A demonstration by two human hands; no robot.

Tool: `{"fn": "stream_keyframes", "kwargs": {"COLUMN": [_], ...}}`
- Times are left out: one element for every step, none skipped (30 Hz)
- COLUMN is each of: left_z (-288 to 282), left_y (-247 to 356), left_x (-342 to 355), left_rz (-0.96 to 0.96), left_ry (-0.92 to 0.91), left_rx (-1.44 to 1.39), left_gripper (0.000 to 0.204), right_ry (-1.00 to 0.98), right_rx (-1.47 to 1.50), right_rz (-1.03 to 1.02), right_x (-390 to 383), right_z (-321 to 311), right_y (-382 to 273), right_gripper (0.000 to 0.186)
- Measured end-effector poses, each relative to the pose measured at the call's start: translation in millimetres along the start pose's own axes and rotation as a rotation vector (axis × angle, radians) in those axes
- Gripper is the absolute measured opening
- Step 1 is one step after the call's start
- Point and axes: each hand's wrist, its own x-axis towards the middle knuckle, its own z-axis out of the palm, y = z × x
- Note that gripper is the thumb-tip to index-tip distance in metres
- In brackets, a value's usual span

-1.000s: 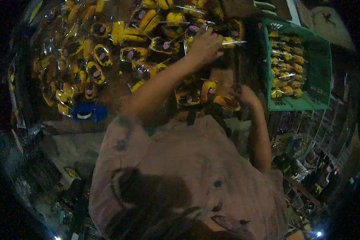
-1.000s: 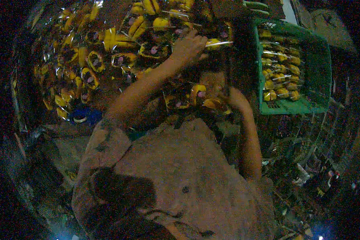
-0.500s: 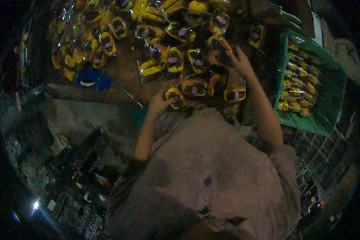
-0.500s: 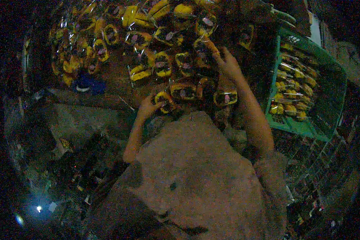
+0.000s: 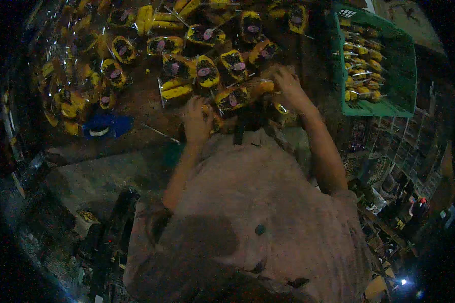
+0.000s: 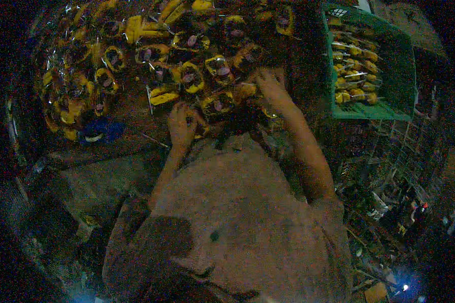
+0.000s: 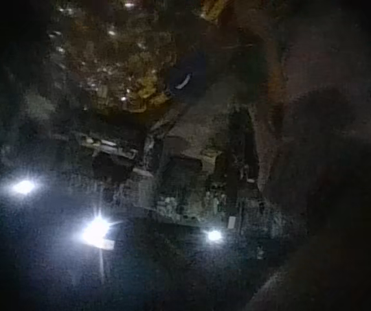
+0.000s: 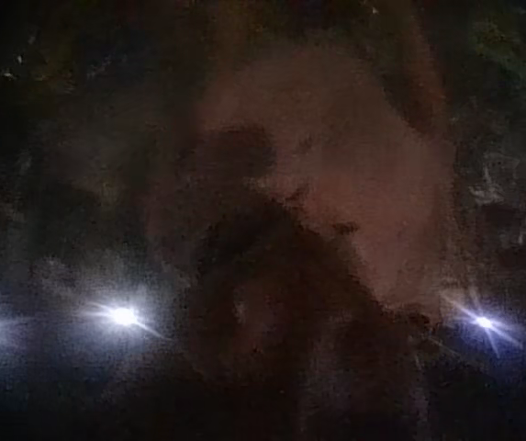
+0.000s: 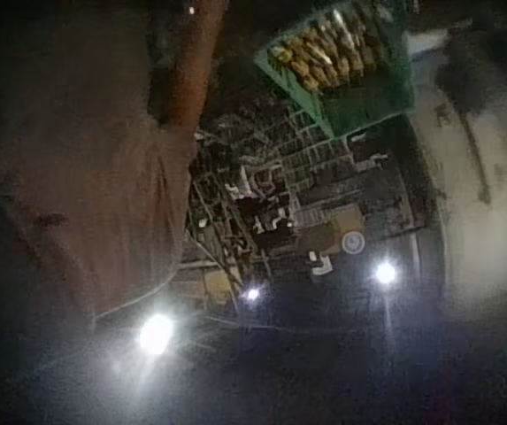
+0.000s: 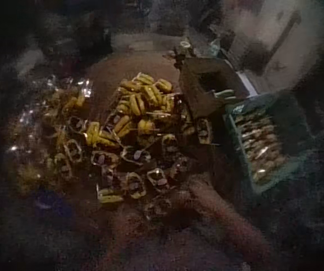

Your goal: The person places small yellow bananas into clear plastic bags, seals them with tape, and arranges the packaged bananas into green crates. The person repeats this process for multiple bananas throughout the clip.

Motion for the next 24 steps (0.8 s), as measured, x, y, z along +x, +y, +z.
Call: {"fn": "stream_keyframes", "kwargs": {"left_z": [5.6, 11.4, 15.0, 18.4, 19.6, 19.8, 18.1, 15.8, 13.0, 9.5, 5.9, 1.9, -2.0, -4.8, -8.1, -9.6, -10.9, -10.5, -9.8, -8.5, -8.1, -8.3, -9.9, -13.0], "left_y": [4.6, 7.2, 7.7, 7.2, 4.7, 1.6, -1.3, -4.1, -5.3, -6.2, -4.4, -1.7, 2.8, 8.7, 14.2, 20.6, 24.7, 28.8, 29.1, 28.8, 26.2, 22.9, 18.7, 15.3], "left_x": [-9.7, -15.5, -20.6, -23.8, -26.4, -28.2, -30.9, -32.1, -33.6, -33.6, -34.4, -34.2, -34.4, -35.2, -35.6, -38.1, -40.9, -45.0, -47.2, -51.1, -54.1, -57.1, -59.0, -60.2], "left_rz": [0.054, 0.055, 0.049, 0.026, 0.039, -0.045, -0.132, -0.175, -0.18, -0.099, -0.132, -0.181, -0.247, -0.318, -0.369, -0.416, -0.446, -0.289, -0.17, -0.102, -0.014, -0.04, -0.037, -0.068], "left_ry": [-0.11, -0.297, -0.225, -0.206, -0.113, -0.132, -0.242, -0.279, -0.309, -0.259, -0.225, -0.241, -0.254, -0.219, -0.233, -0.249, -0.243, -0.086, -0.054, -0.052, -0.015, -0.091, -0.12, -0.224], "left_rx": [-0.014, 0.289, 0.246, 0.214, 0.179, 0.05, 0.074, 0.076, 0.079, 0.092, 0.077, 0.065, 0.062, 0.163, 0.158, 0.136, 0.11, 0.159, 0.207, 0.265, 0.321, 0.318, 0.313, 0.307], "left_gripper": [0.044, 0.052, 0.056, 0.06, 0.065, 0.077, 0.081, 0.084, 0.088, 0.1, 0.102, 0.105, 0.108, 0.102, 0.097, 0.092, 0.087, 0.073, 0.072, 0.072, 0.071, 0.068, 0.064, 0.061], "right_ry": [0.076, 0.049, 0.05, 0.039, 0.026, -0.018, -0.121, -0.125, -0.113, -0.067, -0.042, 0.061, 0.075, 0.152, 0.238, 0.26, 0.197, 0.159, 0.122, 0.071, 0.095, 0.154, 0.177, 0.181], "right_rx": [0.147, 0.264, 0.387, 0.433, 0.518, 0.535, 0.521, 0.553, 0.443, 0.152, -0.138, -0.175, -0.266, -0.368, -0.455, -0.354, -0.291, -0.239, -0.204, -0.115, -0.141, -0.206, -0.282, -0.231], "right_rz": [-0.028, 0.076, 0.143, 0.251, 0.188, 0.172, 0.225, 0.21, 0.205, 0.29, 0.392, 0.32, 0.244, 0.14, 0.001, -0.045, 0.047, 0.069, 0.119, 0.23, 0.23, 0.236, 0.253, 0.219], "right_x": [-14.8, -30.7, -52.2, -58.3, -69.5, -72.0, -71.3, -70.0, -64.9, -64.9, -65.8, -68.9, -76.3, -85.8, -96.1, -105.6, -112.9, -117.5, -119.4, -118.9, -116.6, -113.1, -108.0, -99.3], "right_z": [-12.9, -23.3, -31.8, -30.7, -29.3, -18.9, -7.4, 6.1, 19.1, 31.0, 40.5, 46.7, 50.7, 53.8, 56.3, 59.3, 63.7, 69.6, 75.5, 81.5, 85.2, 83.4, 78.6, 68.0], "right_y": [6.1, 14.4, 24.0, 31.6, 39.5, 42.8, 44.8, 44.0, 42.1, 37.5, 32.8, 27.4, 22.8, 17.5, 13.3, 9.9, 7.9, 5.4, 3.9, 1.8, -0.4, -0.2, -1.6, -0.5], "right_gripper": [0.077, 0.077, 0.077, 0.076, 0.076, 0.076, 0.077, 0.078, 0.079, 0.078, 0.076, 0.069, 0.066, 0.063, 0.06, 0.059, 0.058, 0.057, 0.057, 0.059, 0.058, 0.056, 0.054, 0.053]}}
